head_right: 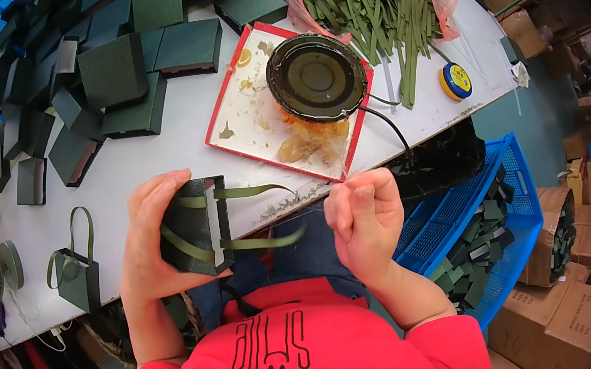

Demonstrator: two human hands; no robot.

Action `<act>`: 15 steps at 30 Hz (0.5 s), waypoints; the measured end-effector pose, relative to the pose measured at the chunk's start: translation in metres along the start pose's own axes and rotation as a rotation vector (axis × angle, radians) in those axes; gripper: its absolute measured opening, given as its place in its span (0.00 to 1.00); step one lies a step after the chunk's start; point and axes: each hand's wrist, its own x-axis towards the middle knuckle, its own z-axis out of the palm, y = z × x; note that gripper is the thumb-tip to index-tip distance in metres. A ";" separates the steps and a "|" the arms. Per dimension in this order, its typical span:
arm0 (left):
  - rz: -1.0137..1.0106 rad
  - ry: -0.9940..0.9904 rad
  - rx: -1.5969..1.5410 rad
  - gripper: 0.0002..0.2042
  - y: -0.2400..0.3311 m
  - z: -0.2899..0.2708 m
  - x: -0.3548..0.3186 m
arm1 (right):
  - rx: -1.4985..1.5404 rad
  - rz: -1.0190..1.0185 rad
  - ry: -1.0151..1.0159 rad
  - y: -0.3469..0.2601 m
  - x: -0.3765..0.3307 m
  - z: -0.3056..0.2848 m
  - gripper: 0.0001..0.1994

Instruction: The person attaches green fabric straps to small green rectangular boxes. They pick up a box, thread a strap through a slot on the side, and secure it, repeating this process for multiple units. The finished boxes are placed on the table.

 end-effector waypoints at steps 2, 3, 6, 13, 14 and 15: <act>0.014 0.003 0.007 0.50 -0.001 0.000 0.000 | -0.116 0.133 -0.071 -0.004 -0.006 0.005 0.07; 0.021 0.005 0.010 0.50 -0.002 0.000 0.000 | -0.277 0.256 -0.125 -0.013 -0.007 0.010 0.07; 0.064 -0.013 -0.001 0.48 0.002 -0.002 0.003 | -0.577 0.585 -0.294 -0.016 0.002 0.023 0.08; 0.100 -0.054 0.006 0.48 0.005 -0.003 0.004 | -0.656 0.672 -0.484 -0.013 0.012 0.029 0.07; 0.095 -0.052 0.011 0.47 0.004 -0.004 0.003 | -0.656 0.641 -0.413 -0.016 0.010 0.028 0.07; 0.090 -0.049 0.016 0.47 0.003 -0.005 0.003 | -0.614 0.517 -0.248 -0.019 0.007 0.026 0.05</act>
